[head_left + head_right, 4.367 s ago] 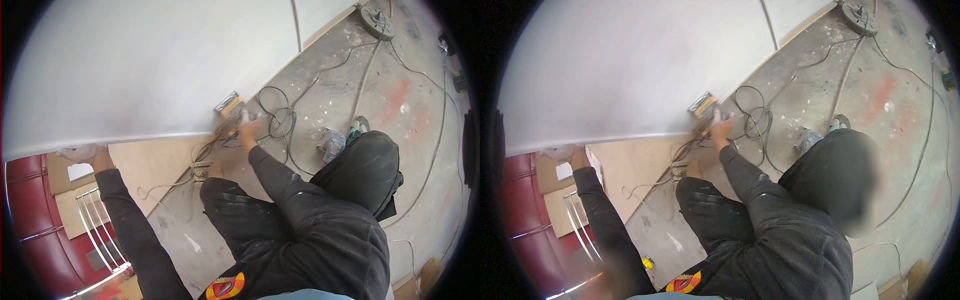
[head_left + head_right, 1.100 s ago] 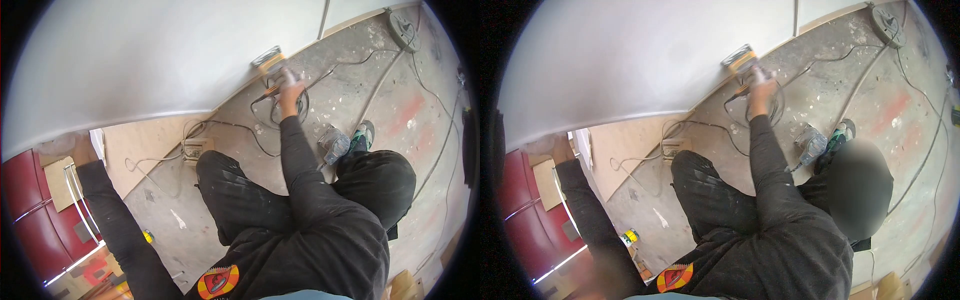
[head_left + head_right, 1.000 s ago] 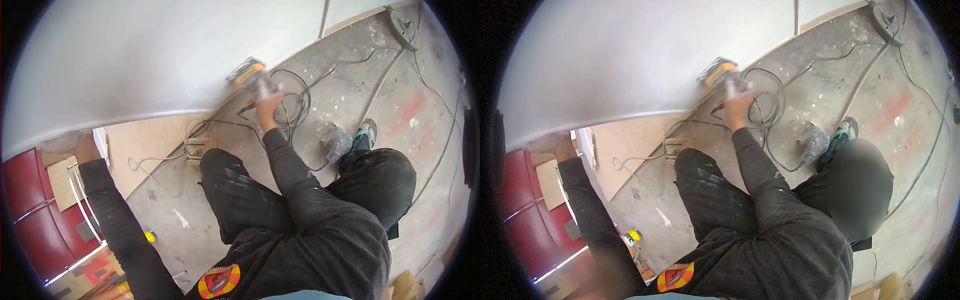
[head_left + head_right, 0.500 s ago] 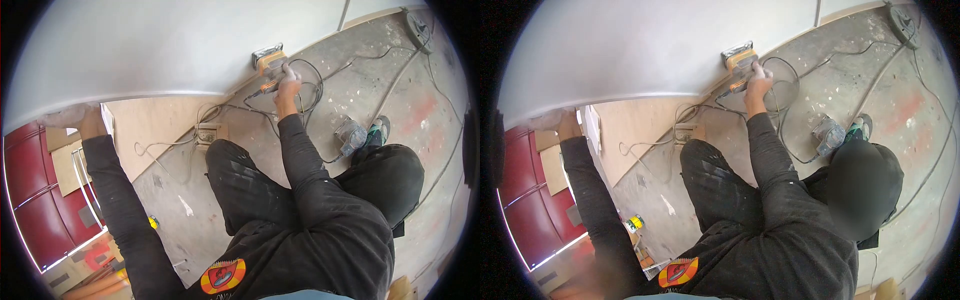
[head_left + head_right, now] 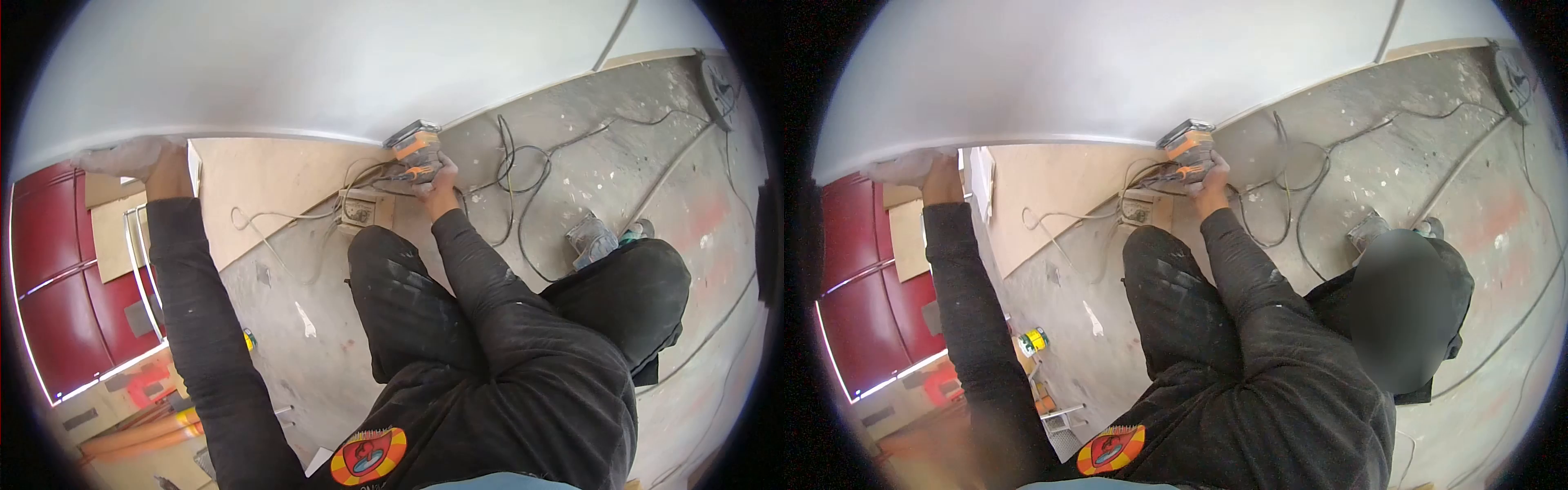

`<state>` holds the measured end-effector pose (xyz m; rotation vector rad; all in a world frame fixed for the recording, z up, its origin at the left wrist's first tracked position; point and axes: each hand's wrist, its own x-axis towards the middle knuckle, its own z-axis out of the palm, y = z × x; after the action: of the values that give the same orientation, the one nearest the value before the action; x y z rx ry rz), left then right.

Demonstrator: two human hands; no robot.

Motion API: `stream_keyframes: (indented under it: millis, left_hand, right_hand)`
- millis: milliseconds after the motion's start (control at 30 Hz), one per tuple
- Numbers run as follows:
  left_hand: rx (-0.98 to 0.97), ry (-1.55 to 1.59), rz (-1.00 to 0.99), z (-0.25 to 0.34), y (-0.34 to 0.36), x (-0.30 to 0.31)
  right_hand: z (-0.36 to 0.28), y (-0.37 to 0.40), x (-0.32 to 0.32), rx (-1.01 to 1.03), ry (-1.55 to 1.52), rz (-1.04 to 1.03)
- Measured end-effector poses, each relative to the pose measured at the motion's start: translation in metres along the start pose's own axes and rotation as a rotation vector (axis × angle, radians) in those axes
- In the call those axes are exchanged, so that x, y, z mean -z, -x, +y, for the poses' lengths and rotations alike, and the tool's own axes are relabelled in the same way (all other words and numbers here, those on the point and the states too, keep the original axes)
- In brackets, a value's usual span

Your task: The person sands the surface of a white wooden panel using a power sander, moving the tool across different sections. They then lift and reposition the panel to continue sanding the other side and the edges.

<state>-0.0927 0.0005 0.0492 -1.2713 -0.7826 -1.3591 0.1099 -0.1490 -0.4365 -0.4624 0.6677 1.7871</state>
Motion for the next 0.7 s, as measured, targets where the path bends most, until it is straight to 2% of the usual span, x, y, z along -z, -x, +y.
stream_keyframes:
  millis: [100,133,200,233,267,333,367,433,533,600,667,700]
  left_hand:
    - [0.174,-0.125,0.115,0.014,0.008,-0.011]
    - [0.174,-0.131,0.115,0.031,0.008,-0.004]
    - [0.596,0.206,-0.095,0.078,-0.009,0.024]
    - [0.937,0.601,-0.35,0.095,-0.02,0.035]
    - [0.934,0.598,-0.345,0.095,-0.02,0.034]
    - [1.24,0.734,-0.328,0.097,-0.021,0.03]
    - [1.236,0.733,-0.325,0.101,-0.021,0.031]
    - [0.874,0.558,-0.428,0.112,-0.019,0.033]
    - [0.808,0.57,-0.395,0.116,-0.02,0.029]
    - [0.751,0.582,-0.374,0.117,-0.019,0.027]
    - [0.719,0.586,-0.364,0.116,-0.02,0.028]
    - [0.763,0.565,-0.37,0.113,-0.02,0.028]
  right_hand:
    - [-0.003,0.01,-0.012,-0.004,-0.024,0.071]
    - [-0.004,0.007,-0.008,-0.006,-0.019,0.073]
    - [-0.005,-0.002,0.003,-0.017,-0.013,0.037]
    - [-0.006,0.0,-0.001,-0.019,-0.01,0.034]
    - [-0.007,0.004,-0.003,-0.06,0.004,0.07]
    - [-0.008,0.011,-0.01,-0.104,0.02,0.103]
    - [-0.006,0.016,-0.014,-0.134,0.038,0.064]
    - [0.001,0.029,-0.024,-0.166,0.061,0.024]
    - [0.015,0.065,-0.068,-0.157,0.043,-0.078]
    - [0.022,0.107,-0.121,-0.132,-0.026,0.019]
    - [0.036,0.115,-0.128,-0.132,-0.011,-0.036]
    - [0.04,0.117,-0.132,-0.127,0.004,-0.089]
